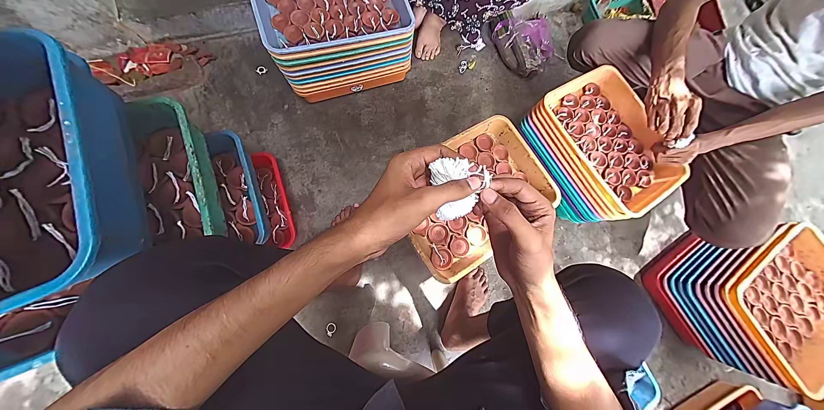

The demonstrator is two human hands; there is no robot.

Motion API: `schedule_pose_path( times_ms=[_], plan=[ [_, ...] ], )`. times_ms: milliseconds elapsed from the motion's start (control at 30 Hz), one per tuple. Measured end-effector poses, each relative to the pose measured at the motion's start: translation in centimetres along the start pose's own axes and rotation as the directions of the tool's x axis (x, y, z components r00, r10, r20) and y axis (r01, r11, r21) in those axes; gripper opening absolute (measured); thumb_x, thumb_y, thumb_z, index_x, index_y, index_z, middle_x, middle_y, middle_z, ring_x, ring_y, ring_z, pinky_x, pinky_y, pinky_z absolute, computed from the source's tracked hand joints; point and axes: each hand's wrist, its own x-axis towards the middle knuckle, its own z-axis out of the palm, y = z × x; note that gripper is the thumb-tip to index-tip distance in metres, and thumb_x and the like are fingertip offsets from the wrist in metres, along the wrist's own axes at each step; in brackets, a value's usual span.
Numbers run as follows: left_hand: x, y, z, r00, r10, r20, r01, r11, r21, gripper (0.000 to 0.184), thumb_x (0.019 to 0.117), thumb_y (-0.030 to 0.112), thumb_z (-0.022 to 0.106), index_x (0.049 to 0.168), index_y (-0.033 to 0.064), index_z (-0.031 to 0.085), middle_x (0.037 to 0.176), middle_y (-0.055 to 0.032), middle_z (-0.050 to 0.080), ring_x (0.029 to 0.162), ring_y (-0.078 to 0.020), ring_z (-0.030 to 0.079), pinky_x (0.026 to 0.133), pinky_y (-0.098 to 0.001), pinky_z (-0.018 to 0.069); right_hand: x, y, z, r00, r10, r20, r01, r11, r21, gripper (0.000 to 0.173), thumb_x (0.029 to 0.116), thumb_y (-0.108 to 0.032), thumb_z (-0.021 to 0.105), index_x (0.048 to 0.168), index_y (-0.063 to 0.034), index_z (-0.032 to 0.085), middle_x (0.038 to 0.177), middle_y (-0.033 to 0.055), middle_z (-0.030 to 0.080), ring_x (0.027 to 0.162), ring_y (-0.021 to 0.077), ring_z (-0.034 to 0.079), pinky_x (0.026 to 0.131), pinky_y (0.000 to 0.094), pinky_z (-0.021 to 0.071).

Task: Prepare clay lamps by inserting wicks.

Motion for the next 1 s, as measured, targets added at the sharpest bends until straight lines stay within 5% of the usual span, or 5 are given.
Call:
schedule_pose_path(
  times_ms=[433, 800, 1000],
  plan=[
    [-0.1, -0.4, -0.2, 0.994, 0.11, 0.01, -0.111, 0.989, 0.103, 0.025, 0.0893, 0.001, 0.076, 0.112, 0.0021, 0.067, 0.098, -0.0113, 0.074, 0.083, -0.019, 0.074, 0.072, -0.0309, 0.0642, 0.2, -0.9, -0.1, 0.998, -0.026, -0.049, 0.019, 0.992, -0.128, 0.017, 0.0838, -0.004, 0.083, 0.1, -0.0032, 0.077, 0.092, 0.0097, 0.074, 0.078, 0.0144, 0.071, 0.075, 0.0305, 0.0627],
    [0.3, 0.1, -0.6, 0.996, 0.083, -0.027, -0.082, 0.996, 0.033, 0.026, 0.0901, 0.002, 0.076, 0.114, -0.0007, 0.066, 0.098, -0.0132, 0.074, 0.086, -0.0197, 0.074, 0.078, -0.0328, 0.0643, 0.7, -2.0, -2.1, 0.991, 0.113, 0.071, -0.096, 0.975, -0.203, 0.015, 0.0895, -0.002, 0.077, 0.104, -0.0021, 0.077, 0.091, 0.0084, 0.074, 0.08, 0.0133, 0.071, 0.077, 0.0292, 0.0623],
    [-0.2, 0.5, -0.6, 0.999, 0.036, -0.027, -0.035, 0.999, 0.031, 0.022, 0.0928, 0.006, 0.075, 0.114, 0.0038, 0.068, 0.098, -0.0112, 0.073, 0.081, -0.0178, 0.073, 0.071, -0.0302, 0.0629, 0.5, -1.8, -2.1, 0.984, 0.144, 0.104, -0.128, 0.981, -0.147, 0.015, 0.0874, -0.002, 0.079, 0.102, -0.0028, 0.078, 0.091, 0.0081, 0.075, 0.078, 0.0129, 0.072, 0.075, 0.0288, 0.0633]
  ],
)
